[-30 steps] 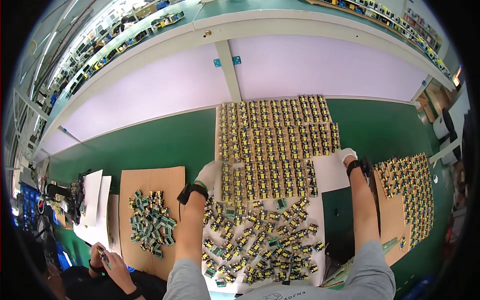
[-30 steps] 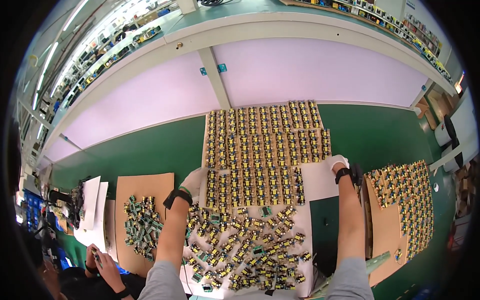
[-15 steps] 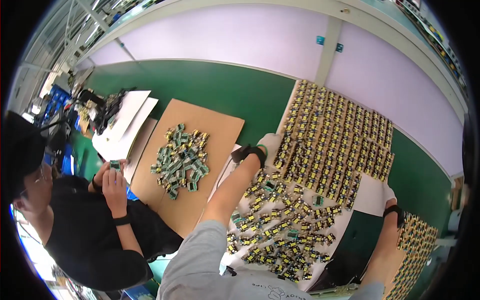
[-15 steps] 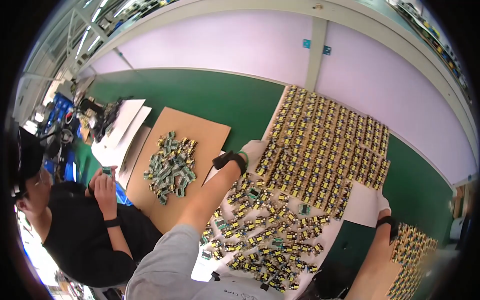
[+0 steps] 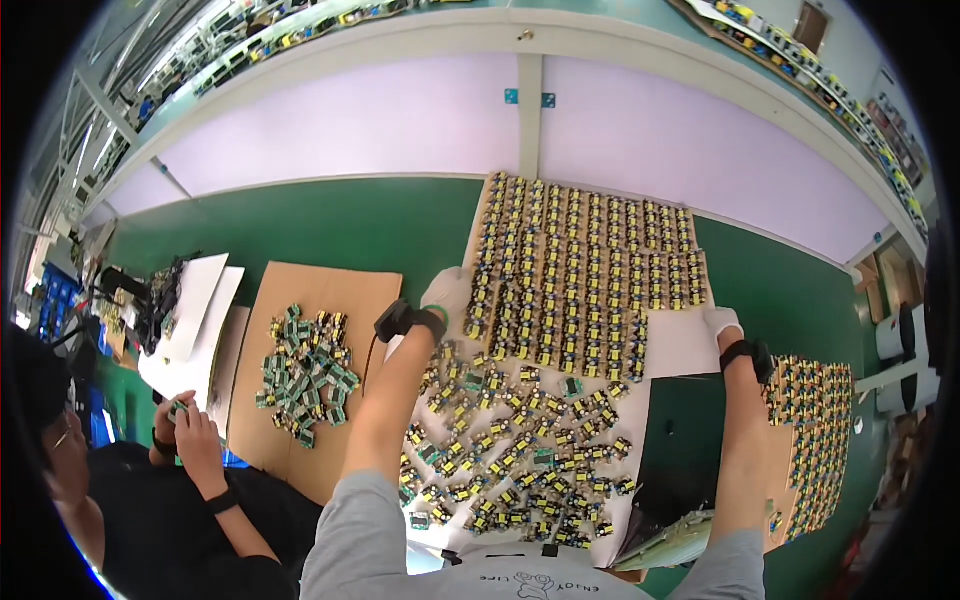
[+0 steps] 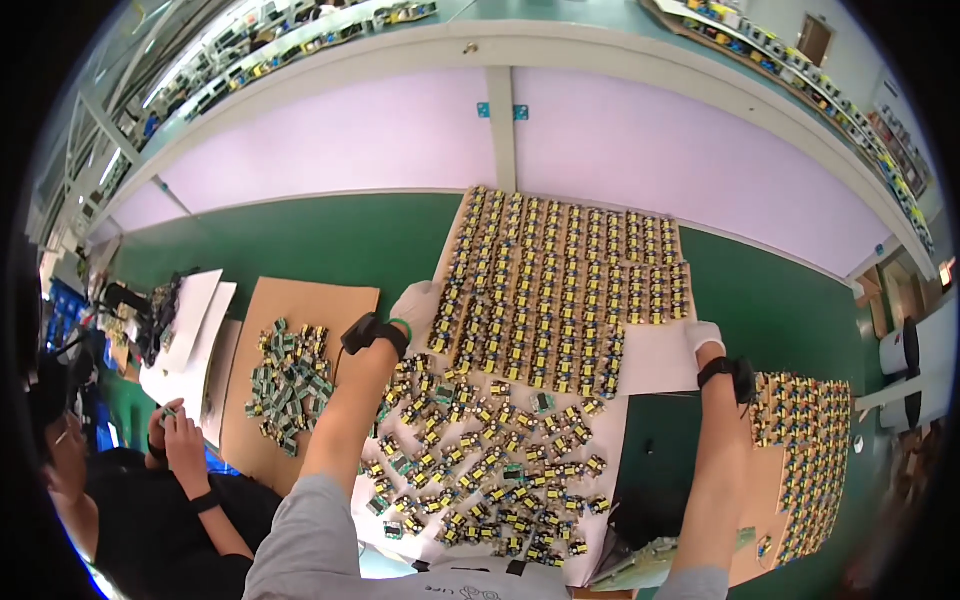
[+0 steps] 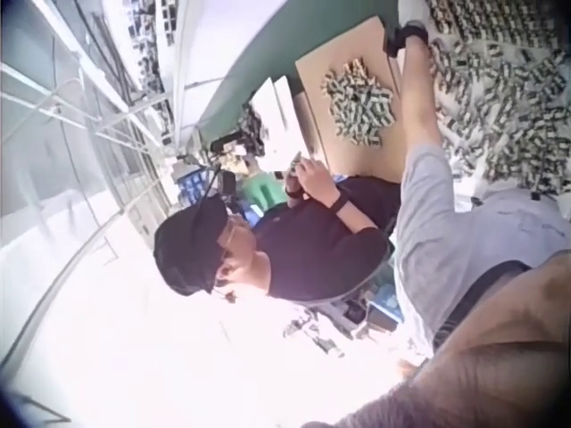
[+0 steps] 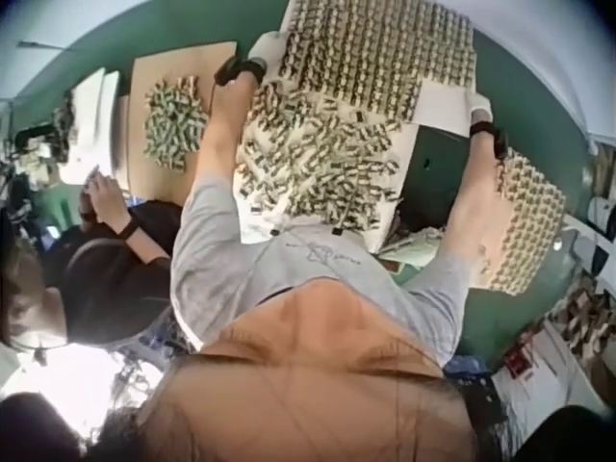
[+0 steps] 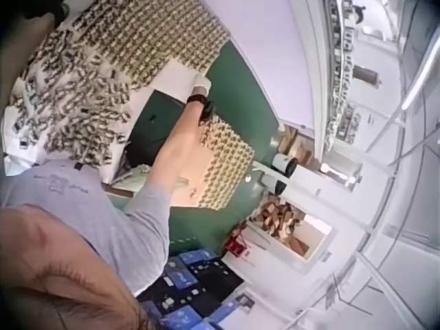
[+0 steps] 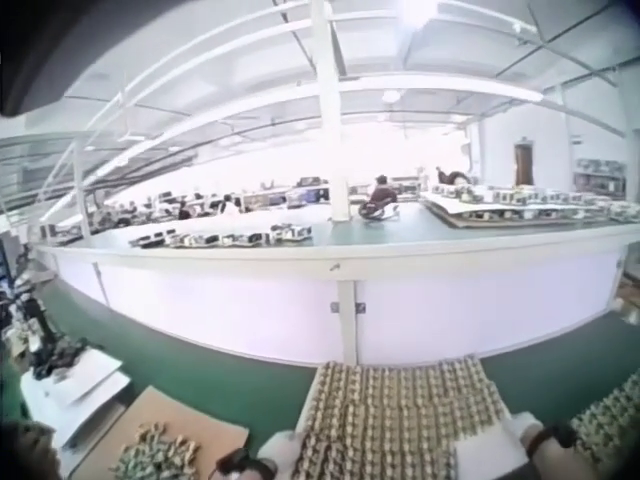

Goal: The person sorts circuit boards by hand, picking them up from a pile and placing them onto a cardboard sheet. They then pick up a larger board, place a smaller circuit board onto it, and set the combined unit onto a separate cardboard sheet.

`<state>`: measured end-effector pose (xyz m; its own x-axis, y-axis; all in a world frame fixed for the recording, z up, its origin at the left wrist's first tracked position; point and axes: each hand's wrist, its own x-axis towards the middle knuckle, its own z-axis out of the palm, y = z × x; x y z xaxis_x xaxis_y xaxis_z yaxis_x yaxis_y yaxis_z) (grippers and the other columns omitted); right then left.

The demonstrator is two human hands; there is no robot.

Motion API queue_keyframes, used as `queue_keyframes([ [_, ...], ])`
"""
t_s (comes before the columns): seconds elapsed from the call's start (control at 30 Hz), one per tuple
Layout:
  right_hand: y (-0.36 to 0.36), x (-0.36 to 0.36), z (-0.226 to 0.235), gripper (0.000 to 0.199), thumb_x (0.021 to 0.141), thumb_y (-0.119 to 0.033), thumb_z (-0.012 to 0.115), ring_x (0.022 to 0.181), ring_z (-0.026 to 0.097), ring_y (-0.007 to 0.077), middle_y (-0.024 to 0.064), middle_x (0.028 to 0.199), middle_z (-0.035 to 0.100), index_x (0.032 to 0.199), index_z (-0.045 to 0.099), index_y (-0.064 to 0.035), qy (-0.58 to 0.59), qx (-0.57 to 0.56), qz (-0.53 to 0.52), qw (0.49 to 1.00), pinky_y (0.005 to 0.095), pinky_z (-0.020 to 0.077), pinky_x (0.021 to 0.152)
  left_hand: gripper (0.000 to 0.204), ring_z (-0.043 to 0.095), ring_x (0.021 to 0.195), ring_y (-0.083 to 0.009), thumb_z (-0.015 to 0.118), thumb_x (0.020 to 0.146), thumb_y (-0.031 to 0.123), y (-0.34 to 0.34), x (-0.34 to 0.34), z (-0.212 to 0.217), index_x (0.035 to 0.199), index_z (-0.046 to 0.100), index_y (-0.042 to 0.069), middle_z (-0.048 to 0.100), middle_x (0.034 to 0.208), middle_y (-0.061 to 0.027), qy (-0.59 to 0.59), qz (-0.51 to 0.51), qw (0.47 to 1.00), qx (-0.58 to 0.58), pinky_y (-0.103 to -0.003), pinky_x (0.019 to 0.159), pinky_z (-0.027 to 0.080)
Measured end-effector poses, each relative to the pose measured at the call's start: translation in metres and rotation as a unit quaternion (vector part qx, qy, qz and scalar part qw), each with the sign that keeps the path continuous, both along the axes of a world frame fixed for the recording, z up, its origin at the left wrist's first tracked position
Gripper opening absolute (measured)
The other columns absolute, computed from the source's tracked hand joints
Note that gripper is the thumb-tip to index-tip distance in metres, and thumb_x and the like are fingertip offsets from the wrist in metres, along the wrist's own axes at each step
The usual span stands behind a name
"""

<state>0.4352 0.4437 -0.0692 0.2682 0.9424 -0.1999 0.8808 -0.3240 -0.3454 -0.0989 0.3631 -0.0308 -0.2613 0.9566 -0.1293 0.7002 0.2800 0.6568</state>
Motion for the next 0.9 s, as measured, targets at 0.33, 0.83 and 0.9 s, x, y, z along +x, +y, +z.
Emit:
queue_keyframes([
  [0.33,-0.031,-0.032,0.045,0.042,0.085,-0.033,0.047,0.099,0.059,0.0368,0.0222,0.101,0.063,0.098,0.064,0.003,0.02,-0.045,-0.029,0.998,0.0403,0.0459,0.081,0.042,0.055,0.101,-0.0417,0.039,0.091,0.031,-0.006,-0.013,0.033,0.104,0.06,-0.003,0.061,0.104,-0.0245,-0.018,-0.022,1.0,-0.011,-0.043,0.087,0.042],
  [0.83,-0.026,-0.037,0.077,0.036,0.083,-0.025,0.051,0.099,0.059,0.0373,0.0227,0.099,0.064,0.096,0.064,0.0053,0.054,-0.072,-0.015,0.996,0.0391,0.0458,0.08,0.042,0.054,0.091,-0.0453,0.04,0.089,0.033,-0.013,-0.007,0.085,0.091,0.058,-0.005,0.059,0.09,-0.0275,-0.014,0.014,0.997,-0.07,-0.043,0.079,0.042],
  [0.9,-0.02,-0.029,0.083,0.036,0.081,-0.028,0.052,0.098,0.059,0.0379,0.0252,0.097,0.062,0.089,0.065,0.0055,0.005,-0.07,-0.002,0.998,0.0405,0.0475,0.078,0.041,0.054,0.087,-0.0458,0.042,0.088,0.033,-0.014,0.009,0.103,0.088,0.058,-0.005,0.059,0.086,-0.0275,0.001,-0.002,0.999,-0.034,-0.043,0.076,0.043],
])
